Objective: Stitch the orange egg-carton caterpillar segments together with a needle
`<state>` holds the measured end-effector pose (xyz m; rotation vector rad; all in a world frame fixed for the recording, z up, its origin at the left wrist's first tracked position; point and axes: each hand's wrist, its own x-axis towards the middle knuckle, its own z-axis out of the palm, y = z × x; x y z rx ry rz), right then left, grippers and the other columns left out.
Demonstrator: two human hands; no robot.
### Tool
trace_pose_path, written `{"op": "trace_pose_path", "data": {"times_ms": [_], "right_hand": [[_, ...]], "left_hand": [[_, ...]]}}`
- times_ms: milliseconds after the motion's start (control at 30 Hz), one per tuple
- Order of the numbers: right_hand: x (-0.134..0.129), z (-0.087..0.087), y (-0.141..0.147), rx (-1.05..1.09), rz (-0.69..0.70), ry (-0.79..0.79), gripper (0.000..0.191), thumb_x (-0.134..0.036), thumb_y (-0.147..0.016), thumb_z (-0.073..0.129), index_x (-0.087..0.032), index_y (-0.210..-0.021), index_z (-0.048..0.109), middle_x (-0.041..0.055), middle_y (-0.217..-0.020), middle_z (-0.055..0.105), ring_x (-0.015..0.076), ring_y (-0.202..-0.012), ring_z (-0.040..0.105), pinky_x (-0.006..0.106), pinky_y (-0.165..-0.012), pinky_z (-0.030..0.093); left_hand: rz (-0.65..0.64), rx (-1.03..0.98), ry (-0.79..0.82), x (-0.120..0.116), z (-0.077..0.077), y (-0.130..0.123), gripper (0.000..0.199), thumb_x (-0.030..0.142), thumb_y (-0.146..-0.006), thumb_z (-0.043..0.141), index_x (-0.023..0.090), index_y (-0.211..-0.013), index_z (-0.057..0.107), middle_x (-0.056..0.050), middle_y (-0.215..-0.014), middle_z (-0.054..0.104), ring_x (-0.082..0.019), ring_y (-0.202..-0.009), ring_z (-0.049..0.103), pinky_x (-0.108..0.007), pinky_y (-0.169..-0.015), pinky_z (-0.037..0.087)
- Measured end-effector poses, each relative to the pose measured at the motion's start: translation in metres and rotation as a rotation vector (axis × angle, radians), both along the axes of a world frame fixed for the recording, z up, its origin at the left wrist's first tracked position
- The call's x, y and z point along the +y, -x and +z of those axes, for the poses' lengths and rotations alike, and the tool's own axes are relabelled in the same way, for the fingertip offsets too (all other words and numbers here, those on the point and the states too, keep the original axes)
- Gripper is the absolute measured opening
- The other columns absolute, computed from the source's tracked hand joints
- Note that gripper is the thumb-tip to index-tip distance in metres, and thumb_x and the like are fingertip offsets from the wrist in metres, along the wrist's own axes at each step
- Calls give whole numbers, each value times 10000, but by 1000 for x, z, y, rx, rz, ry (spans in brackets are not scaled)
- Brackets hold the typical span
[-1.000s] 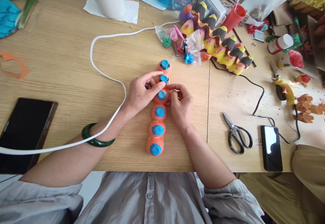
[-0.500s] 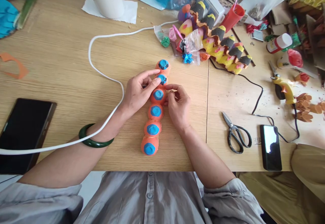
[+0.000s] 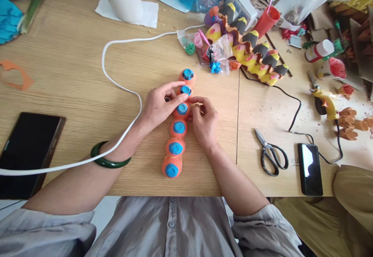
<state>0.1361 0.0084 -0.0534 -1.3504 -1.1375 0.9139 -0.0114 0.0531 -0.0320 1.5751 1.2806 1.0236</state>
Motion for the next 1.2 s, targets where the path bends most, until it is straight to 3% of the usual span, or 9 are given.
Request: {"op": "trace_pose_path", "data": {"times_ms": [233, 367, 500, 667, 833, 967, 1100, 1200], "right_hand": [[1, 0, 0, -8, -1, 0, 219, -110, -895, 501, -226, -927, 684, 6, -928, 713, 126, -766, 628, 280, -667, 525], [1, 4, -1, 14, -13, 11, 211, -108, -903, 496, -217, -925, 675, 9, -934, 709, 122, -769, 639, 270, -658, 521], [-1, 9, 0, 93, -20, 27, 131, -199, -964, 521, -220, -933, 647, -19, -886, 685, 74, -588, 562, 245, -567, 492], [-1, 11, 3, 207, -22, 8, 178, -366, -1003, 565, -226, -932, 647, -74, -625, 584, 70, -460, 474, 236, -476, 423], [2, 11, 2, 230, -17, 22, 239, -432, -979, 597, -216, -901, 661, -71, -588, 589, 74, -435, 481, 234, -441, 401], [3, 10, 1, 267, -6, 53, 280, -494, -954, 611, -221, -898, 642, -52, -616, 630, 96, -473, 567, 241, -468, 456], [5, 9, 1, 274, -17, 28, 321, -542, -927, 626, -225, -882, 626, -49, -625, 630, 95, -499, 552, 241, -483, 456], [5, 9, 0, 261, -9, 8, 319, -539, -928, 614, -224, -881, 624, -59, -604, 605, 87, -473, 502, 237, -458, 406]], "left_hand": [[77, -34, -29, -1, -2, -6, 336, 343, -870, 763, 156, -1148, 796, 64, -580, 518, -94, -550, 454, -233, -567, 375], [116, -194, 56, -1, 0, -3, 342, 415, -932, 693, 165, -1145, 784, 59, -588, 463, -96, -538, 415, -224, -510, 343], [162, -350, 121, -1, 0, -1, 297, 384, -953, 654, 176, -1126, 778, 54, -591, 447, -96, -504, 383, -213, -432, 274], [172, -381, 136, 0, -2, -2, 277, 325, -954, 641, 175, -1157, 757, 52, -623, 472, -83, -506, 390, -190, -429, 277], [193, -391, 121, 0, -6, -2, 302, 336, -940, 636, 165, -1165, 743, 50, -633, 489, -84, -519, 412, -180, -442, 308], [229, -396, 146, -1, -5, -2, 318, 333, -916, 646, 166, -1165, 750, 49, -638, 489, -81, -520, 411, -176, -452, 325], [317, -422, 225, -21, 1, 1, 348, 306, -870, 646, 147, -1165, 739, 57, -641, 478, -81, -517, 371, -184, -448, 303], [276, -283, 189, -50, 7, 6, 375, 323, -871, 650, 148, -1190, 742, 51, -667, 500, -92, -553, 400, -200, -484, 332]]}}
